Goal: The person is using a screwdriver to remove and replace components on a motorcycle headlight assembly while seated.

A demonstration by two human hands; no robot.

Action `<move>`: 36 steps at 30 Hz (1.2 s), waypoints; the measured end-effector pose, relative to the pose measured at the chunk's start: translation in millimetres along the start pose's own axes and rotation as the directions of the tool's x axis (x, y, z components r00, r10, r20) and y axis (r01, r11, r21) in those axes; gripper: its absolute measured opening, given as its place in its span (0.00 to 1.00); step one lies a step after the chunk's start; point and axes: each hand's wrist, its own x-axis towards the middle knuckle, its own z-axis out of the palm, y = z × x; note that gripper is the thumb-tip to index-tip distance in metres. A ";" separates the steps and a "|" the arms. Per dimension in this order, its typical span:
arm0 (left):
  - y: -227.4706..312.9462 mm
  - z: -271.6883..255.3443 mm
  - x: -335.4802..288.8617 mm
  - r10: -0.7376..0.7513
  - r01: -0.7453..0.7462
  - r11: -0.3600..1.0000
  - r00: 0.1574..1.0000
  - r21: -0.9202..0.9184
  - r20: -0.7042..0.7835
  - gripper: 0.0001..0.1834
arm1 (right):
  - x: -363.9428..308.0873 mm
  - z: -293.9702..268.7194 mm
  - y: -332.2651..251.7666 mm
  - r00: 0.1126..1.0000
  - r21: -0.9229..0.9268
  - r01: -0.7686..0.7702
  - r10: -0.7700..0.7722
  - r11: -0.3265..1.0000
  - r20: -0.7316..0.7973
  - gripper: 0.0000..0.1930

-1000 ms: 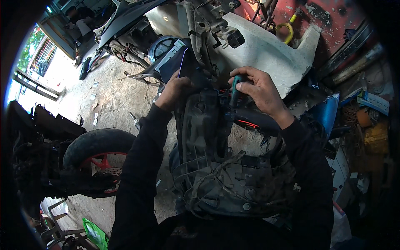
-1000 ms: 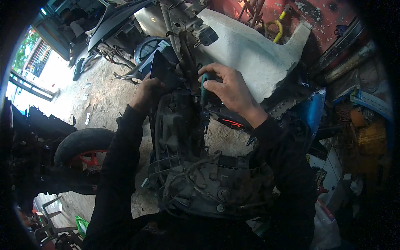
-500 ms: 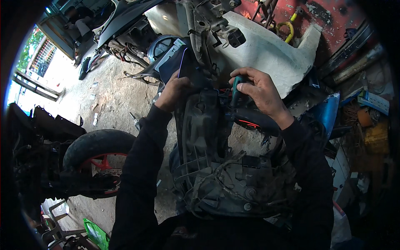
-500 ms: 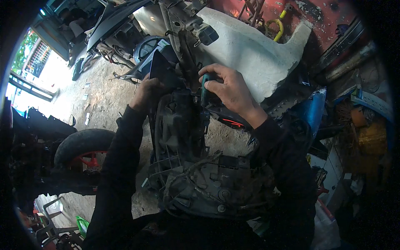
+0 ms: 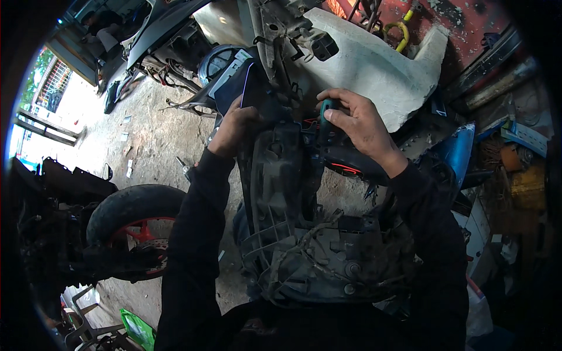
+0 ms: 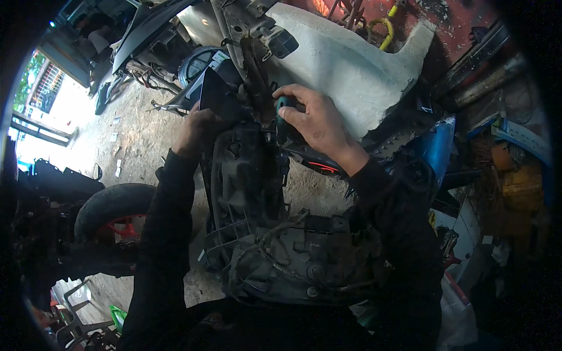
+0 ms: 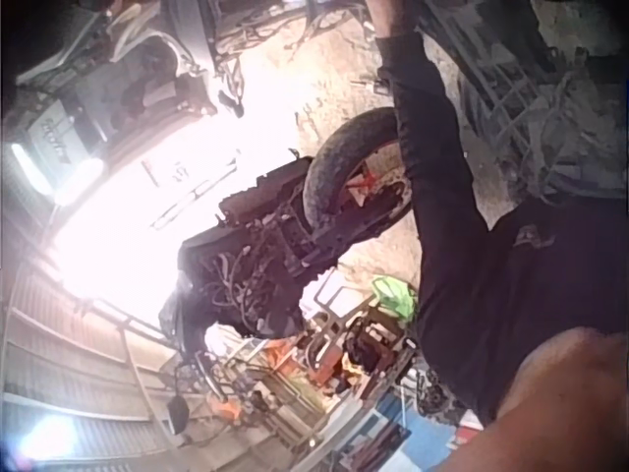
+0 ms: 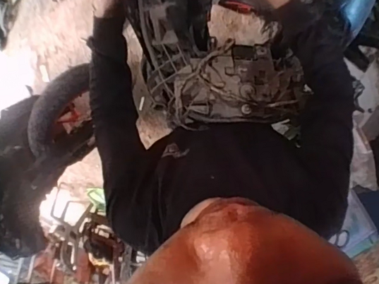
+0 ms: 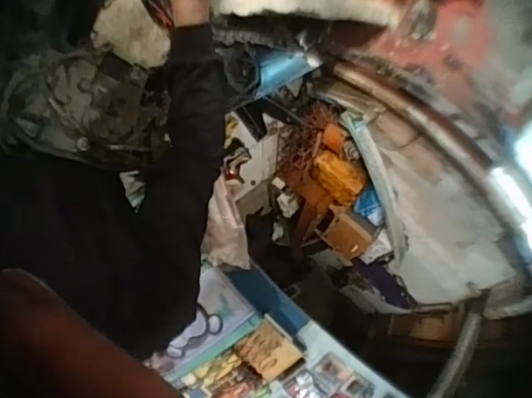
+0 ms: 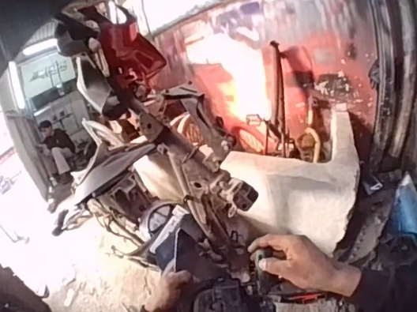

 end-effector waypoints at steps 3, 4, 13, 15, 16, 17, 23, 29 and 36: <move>-7.8 -1.7 -3.8 0.117 -0.103 0.986 0.988 0.127 -0.105 0.26 | -3.5 0.5 -10.7 1.000 -0.016 -0.017 0.017 1.000 -0.013 0.15; 4.3 7.5 -5.2 0.143 -0.126 0.984 0.980 0.123 -0.142 0.25 | -5.9 -2.0 -13.1 0.999 0.014 -0.042 0.043 0.999 -0.024 0.15; 70.0 40.7 -43.6 -0.089 0.024 0.953 0.975 -0.302 -0.204 0.26 | -14.7 -12.5 -23.9 0.996 -0.009 -0.076 0.076 0.997 -0.038 0.16; 80.2 50.3 -48.5 -0.036 -0.011 0.966 0.984 -0.259 -0.176 0.20 | -15.9 -14.8 -23.9 0.996 -0.065 -0.086 0.083 0.994 -0.044 0.16; 73.4 49.5 -51.7 -0.032 -0.018 0.966 0.981 -0.256 -0.190 0.20 | -17.0 -15.1 -26.7 0.995 -0.089 -0.084 0.079 0.992 -0.057 0.16; 58.1 45.1 -52.9 0.023 -0.039 0.997 0.969 -0.063 -0.247 0.14 | -19.1 -15.9 -29.5 0.995 -0.112 -0.083 0.075 0.990 -0.070 0.16; 56.5 79.4 -47.4 0.095 -0.045 0.978 0.967 0.205 -0.237 0.02 | -40.3 -45.4 -41.8 0.996 -0.037 0.064 -0.062 0.997 0.060 0.17; 73.5 102.1 -57.4 0.214 -0.137 0.915 0.962 0.379 -0.168 0.29 | -55.3 -57.4 -52.7 0.977 -0.111 0.129 -0.107 0.985 0.184 0.16; 100.9 123.5 -72.9 -0.052 0.077 0.994 0.956 0.075 -0.288 0.30 | -75.8 -26.8 -68.0 0.981 -0.073 0.166 -0.172 0.983 -0.088 0.17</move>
